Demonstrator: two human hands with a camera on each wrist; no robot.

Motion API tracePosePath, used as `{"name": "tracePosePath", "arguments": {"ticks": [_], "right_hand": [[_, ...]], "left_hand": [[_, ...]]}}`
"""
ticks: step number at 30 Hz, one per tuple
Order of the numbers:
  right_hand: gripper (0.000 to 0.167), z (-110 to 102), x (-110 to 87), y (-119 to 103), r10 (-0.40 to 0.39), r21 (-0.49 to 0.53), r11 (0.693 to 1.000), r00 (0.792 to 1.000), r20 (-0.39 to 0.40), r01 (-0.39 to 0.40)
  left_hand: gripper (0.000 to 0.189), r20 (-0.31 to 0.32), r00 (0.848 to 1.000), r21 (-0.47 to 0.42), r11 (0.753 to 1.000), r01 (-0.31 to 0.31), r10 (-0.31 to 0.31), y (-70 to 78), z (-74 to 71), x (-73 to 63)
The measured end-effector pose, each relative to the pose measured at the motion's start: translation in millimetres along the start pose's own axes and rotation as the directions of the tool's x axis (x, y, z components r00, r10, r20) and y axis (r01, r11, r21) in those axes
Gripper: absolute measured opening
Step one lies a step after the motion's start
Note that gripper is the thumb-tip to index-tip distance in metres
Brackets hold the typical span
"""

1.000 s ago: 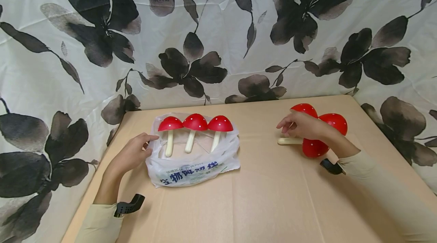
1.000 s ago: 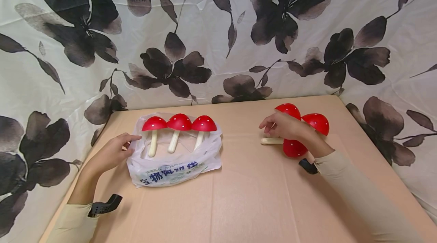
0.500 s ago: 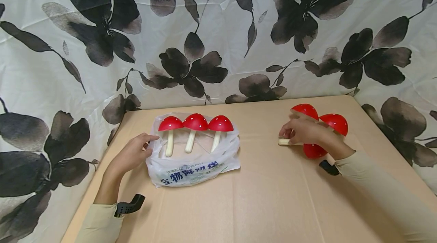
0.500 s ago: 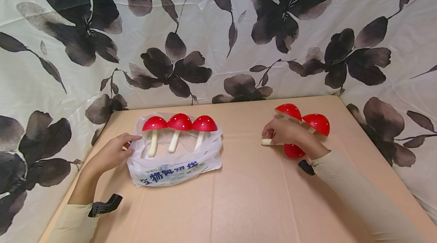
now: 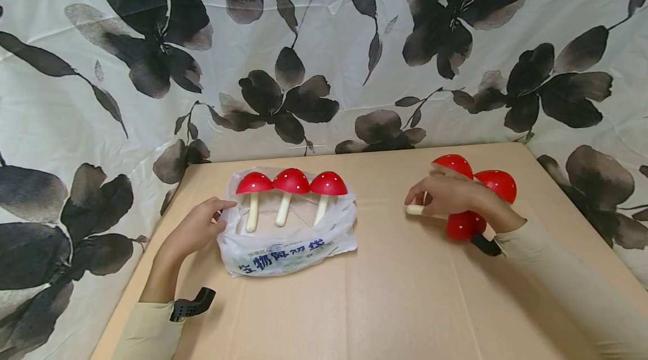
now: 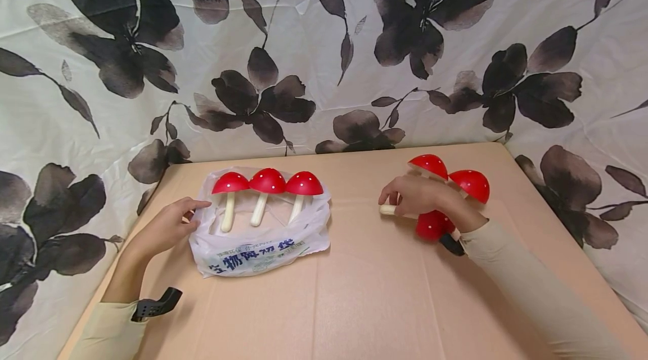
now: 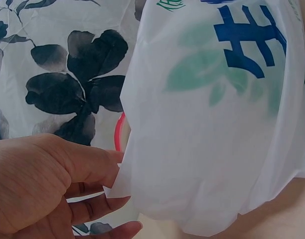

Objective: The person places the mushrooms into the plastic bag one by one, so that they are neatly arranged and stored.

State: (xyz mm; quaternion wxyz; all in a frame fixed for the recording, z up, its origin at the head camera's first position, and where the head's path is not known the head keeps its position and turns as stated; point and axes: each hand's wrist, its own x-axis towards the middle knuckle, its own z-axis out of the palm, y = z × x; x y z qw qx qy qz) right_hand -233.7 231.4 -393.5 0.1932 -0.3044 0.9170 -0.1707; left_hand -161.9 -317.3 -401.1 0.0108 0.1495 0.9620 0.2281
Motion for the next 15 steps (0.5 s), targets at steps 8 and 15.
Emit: {"name": "tracePosePath", "arguments": {"ticks": [8,15], "right_hand": [[0.041,-10.0,5.3,-8.7,-0.120,0.134,0.982,0.986,-0.113,0.135],[0.033,-18.8,8.0,-14.8,-0.139,0.250,0.949,0.968,-0.208,0.190]], "left_hand": [[0.040,-0.009,1.000,0.006,1.000,-0.013,0.013,0.2,-0.5,-1.3],[0.040,-0.008,1.000,0.013,1.000,-0.005,0.005,0.1,-1.1,-1.4]]}}
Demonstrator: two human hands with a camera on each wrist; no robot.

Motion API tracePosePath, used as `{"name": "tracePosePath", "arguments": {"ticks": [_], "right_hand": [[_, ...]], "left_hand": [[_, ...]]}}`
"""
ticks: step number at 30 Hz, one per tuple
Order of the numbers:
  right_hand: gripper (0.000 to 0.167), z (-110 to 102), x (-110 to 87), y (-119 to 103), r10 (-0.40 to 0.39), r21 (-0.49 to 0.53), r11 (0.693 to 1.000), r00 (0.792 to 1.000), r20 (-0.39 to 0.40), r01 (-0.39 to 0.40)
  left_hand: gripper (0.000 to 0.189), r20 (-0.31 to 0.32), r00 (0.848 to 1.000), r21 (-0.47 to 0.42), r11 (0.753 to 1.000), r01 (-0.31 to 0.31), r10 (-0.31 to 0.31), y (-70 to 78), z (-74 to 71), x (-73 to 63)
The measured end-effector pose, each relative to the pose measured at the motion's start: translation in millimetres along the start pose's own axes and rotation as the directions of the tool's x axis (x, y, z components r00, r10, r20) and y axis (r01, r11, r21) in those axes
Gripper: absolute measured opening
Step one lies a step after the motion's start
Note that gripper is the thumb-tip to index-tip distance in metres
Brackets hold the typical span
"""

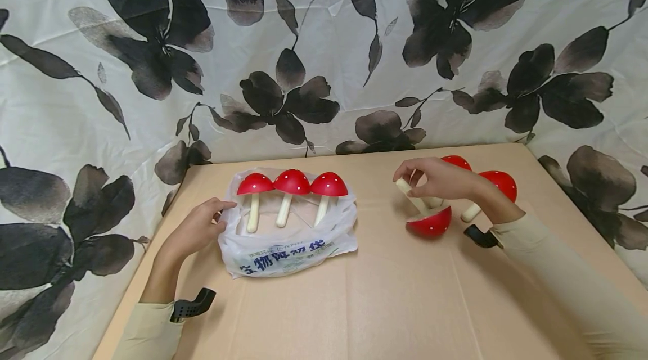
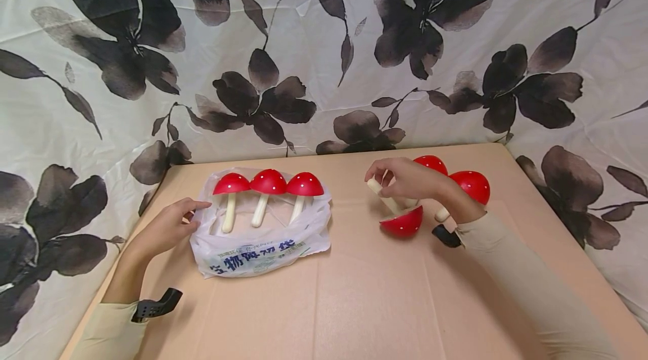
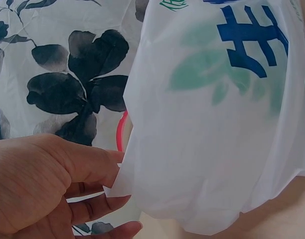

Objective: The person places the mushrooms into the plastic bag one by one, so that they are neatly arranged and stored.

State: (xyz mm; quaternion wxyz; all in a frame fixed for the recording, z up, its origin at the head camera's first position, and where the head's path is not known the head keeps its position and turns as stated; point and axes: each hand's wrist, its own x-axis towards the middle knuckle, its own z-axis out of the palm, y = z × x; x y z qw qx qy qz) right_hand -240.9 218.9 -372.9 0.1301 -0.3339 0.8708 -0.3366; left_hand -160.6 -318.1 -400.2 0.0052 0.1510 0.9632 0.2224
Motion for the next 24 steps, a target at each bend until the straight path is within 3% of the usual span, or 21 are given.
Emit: {"name": "tracePosePath", "arguments": {"ticks": [8,14,18,24], "right_hand": [[0.030,-5.5,2.6,-7.0,0.015,0.080,0.997,0.995,-0.099,-0.007],[0.027,-3.9,3.5,-5.5,0.083,0.101,0.993,0.977,-0.199,-0.064],[0.024,1.8,5.9,1.8,0.125,0.075,0.991,0.973,-0.194,-0.112],[0.015,3.6,8.1,12.3,0.127,-0.001,0.992,0.981,-0.149,-0.129]], "left_hand": [[0.039,-0.001,1.000,0.006,1.000,-0.002,0.002,0.1,-0.3,0.2],[0.040,0.002,1.000,0.002,1.000,-0.003,0.003,0.9,-0.6,1.3],[0.040,0.008,1.000,-0.001,1.000,0.006,-0.006,1.6,-0.2,1.3],[0.040,0.001,1.000,0.007,1.000,0.005,-0.005,1.9,0.2,1.3]]}}
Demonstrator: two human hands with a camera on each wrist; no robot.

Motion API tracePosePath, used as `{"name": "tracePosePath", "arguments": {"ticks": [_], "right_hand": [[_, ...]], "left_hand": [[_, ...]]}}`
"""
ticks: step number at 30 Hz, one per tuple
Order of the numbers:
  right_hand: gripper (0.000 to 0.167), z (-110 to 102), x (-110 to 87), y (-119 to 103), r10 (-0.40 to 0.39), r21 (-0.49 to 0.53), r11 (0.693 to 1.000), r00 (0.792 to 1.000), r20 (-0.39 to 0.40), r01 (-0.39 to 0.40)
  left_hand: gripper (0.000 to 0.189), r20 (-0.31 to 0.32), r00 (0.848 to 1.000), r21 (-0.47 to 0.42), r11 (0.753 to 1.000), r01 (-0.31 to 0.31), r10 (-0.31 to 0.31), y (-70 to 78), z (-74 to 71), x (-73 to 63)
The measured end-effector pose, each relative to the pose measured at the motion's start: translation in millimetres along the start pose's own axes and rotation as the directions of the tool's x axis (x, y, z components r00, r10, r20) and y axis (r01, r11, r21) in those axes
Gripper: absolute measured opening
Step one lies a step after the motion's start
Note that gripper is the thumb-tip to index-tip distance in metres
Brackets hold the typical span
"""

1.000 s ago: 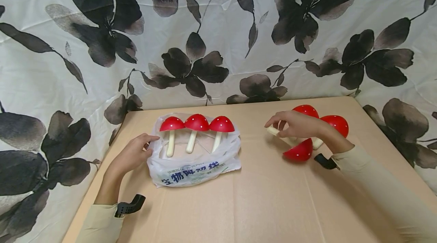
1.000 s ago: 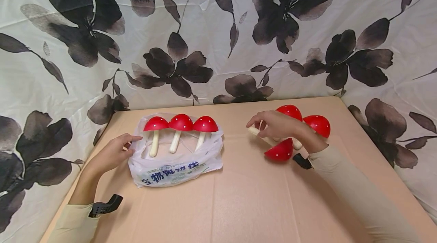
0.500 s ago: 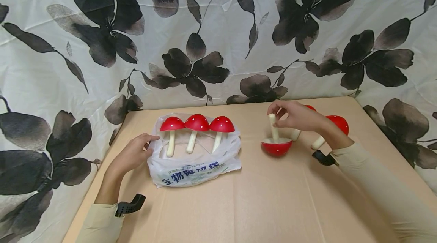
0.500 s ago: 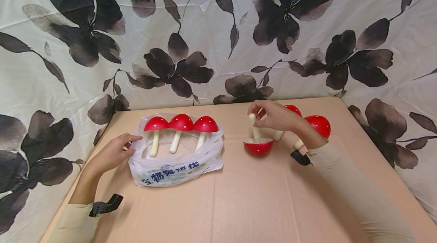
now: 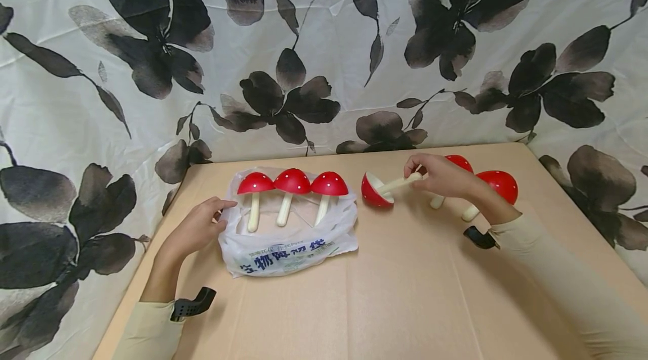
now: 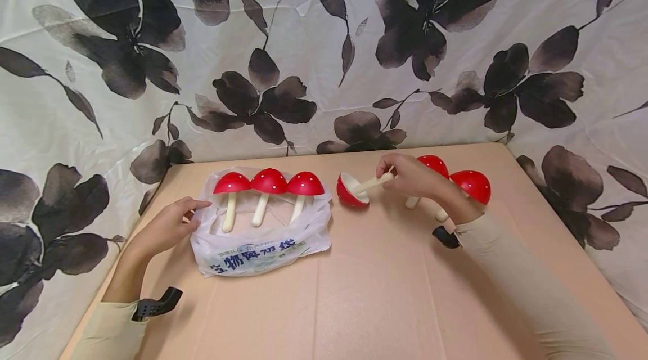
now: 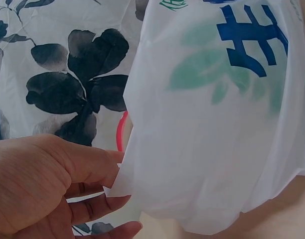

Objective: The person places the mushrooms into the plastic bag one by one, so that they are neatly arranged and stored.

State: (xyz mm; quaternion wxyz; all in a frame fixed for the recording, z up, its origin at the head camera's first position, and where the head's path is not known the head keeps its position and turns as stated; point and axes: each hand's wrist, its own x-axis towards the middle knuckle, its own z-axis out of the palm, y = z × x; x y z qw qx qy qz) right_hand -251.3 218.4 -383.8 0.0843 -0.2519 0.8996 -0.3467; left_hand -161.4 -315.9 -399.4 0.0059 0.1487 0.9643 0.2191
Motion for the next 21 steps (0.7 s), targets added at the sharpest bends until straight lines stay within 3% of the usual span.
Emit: {"name": "tracePosePath", "arguments": {"ticks": [11,21], "right_hand": [[0.010,5.1,-2.3,10.1,0.100,-0.060,0.994,0.982,0.161,-0.091],[0.007,10.9,-5.0,12.5,0.048,-0.164,0.986,0.985,0.168,-0.020]], "left_hand": [[0.040,0.012,1.000,-0.007,1.000,0.014,-0.014,2.2,0.1,2.6],[0.041,0.007,1.000,-0.005,1.000,0.006,-0.006,1.8,0.3,1.6]]}}
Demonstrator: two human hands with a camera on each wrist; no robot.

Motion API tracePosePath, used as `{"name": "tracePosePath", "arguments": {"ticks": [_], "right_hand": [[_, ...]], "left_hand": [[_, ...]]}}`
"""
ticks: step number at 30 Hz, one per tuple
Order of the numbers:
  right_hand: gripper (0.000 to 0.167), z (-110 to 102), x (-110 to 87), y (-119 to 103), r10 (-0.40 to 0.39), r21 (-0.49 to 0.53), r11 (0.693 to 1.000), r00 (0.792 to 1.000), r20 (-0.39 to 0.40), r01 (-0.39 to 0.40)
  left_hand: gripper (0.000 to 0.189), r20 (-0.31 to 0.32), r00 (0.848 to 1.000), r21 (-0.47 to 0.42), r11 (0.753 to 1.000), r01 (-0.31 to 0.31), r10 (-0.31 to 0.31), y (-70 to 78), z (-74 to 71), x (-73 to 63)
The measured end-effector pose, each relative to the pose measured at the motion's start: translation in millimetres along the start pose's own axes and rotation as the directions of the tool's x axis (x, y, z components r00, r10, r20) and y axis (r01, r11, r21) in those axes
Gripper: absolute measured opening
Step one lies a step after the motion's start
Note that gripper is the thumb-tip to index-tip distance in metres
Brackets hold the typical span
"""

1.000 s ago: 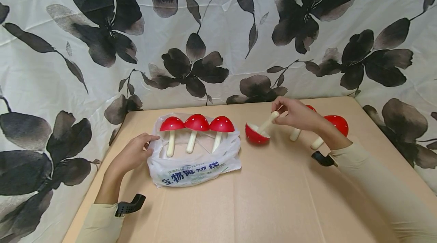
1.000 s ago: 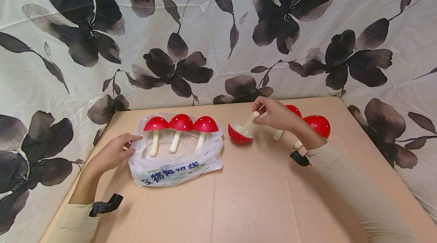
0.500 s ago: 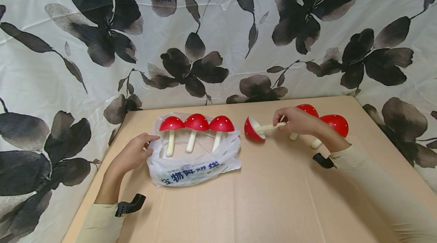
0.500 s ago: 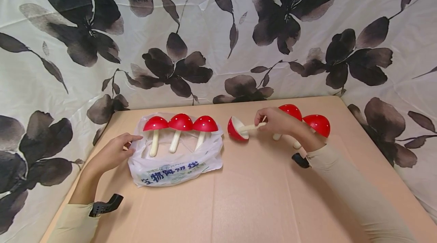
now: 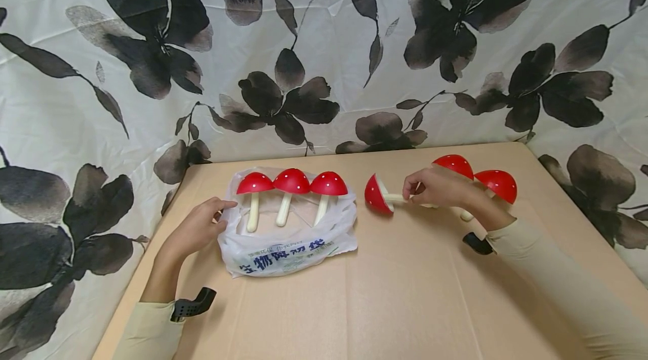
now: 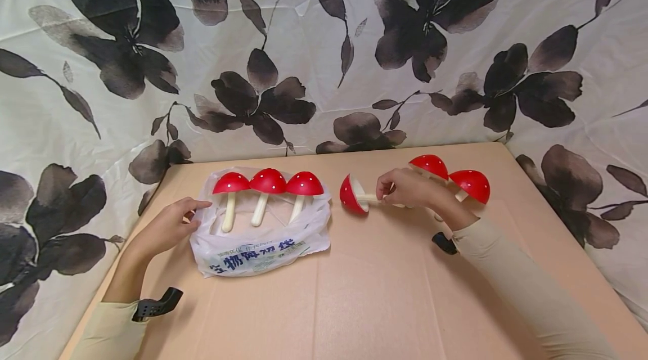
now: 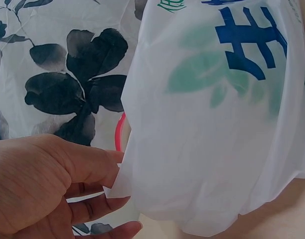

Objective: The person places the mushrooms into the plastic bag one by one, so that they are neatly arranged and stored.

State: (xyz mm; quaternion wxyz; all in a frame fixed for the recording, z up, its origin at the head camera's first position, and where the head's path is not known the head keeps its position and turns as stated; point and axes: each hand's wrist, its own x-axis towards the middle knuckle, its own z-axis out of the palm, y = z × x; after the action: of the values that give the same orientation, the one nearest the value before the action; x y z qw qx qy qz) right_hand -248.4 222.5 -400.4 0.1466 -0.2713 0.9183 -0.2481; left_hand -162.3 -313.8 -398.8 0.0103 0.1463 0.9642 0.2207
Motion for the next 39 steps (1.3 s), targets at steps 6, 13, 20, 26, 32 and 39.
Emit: {"name": "tracePosePath", "arguments": {"ticks": [6,13,20,26,32,39], "right_hand": [[0.011,4.3,0.5,-0.6,-0.032,-0.029,0.999,0.999,-0.013,0.031],[0.013,7.0,2.8,-3.5,-0.007,0.045,0.999,0.999,0.034,0.005],[0.025,4.4,1.5,-8.6,0.005,0.145,0.989,0.999,0.039,-0.011],[0.030,1.8,0.8,-12.9,-0.035,0.240,0.970,0.999,0.030,0.026],[0.031,-1.5,3.7,-19.0,-0.054,0.425,0.905,0.998,0.031,0.036],[0.037,-4.3,8.9,-32.4,-0.046,0.511,0.859,0.999,0.003,0.038]], "left_hand": [[0.041,0.002,1.000,-0.001,1.000,0.002,-0.002,-0.7,-0.4,-0.7],[0.040,-0.005,1.000,0.005,1.000,-0.010,0.010,-2.0,-0.8,-0.9],[0.040,-0.010,1.000,0.005,1.000,-0.023,0.023,-3.0,-2.1,-1.7],[0.040,-0.011,1.000,0.003,1.000,-0.024,0.024,-2.8,-3.2,-2.1],[0.040,-0.009,1.000,0.003,1.000,-0.015,0.016,-3.4,-3.2,-2.8],[0.040,-0.009,1.000,0.003,1.000,-0.017,0.017,-5.3,-2.8,-4.9]]}}
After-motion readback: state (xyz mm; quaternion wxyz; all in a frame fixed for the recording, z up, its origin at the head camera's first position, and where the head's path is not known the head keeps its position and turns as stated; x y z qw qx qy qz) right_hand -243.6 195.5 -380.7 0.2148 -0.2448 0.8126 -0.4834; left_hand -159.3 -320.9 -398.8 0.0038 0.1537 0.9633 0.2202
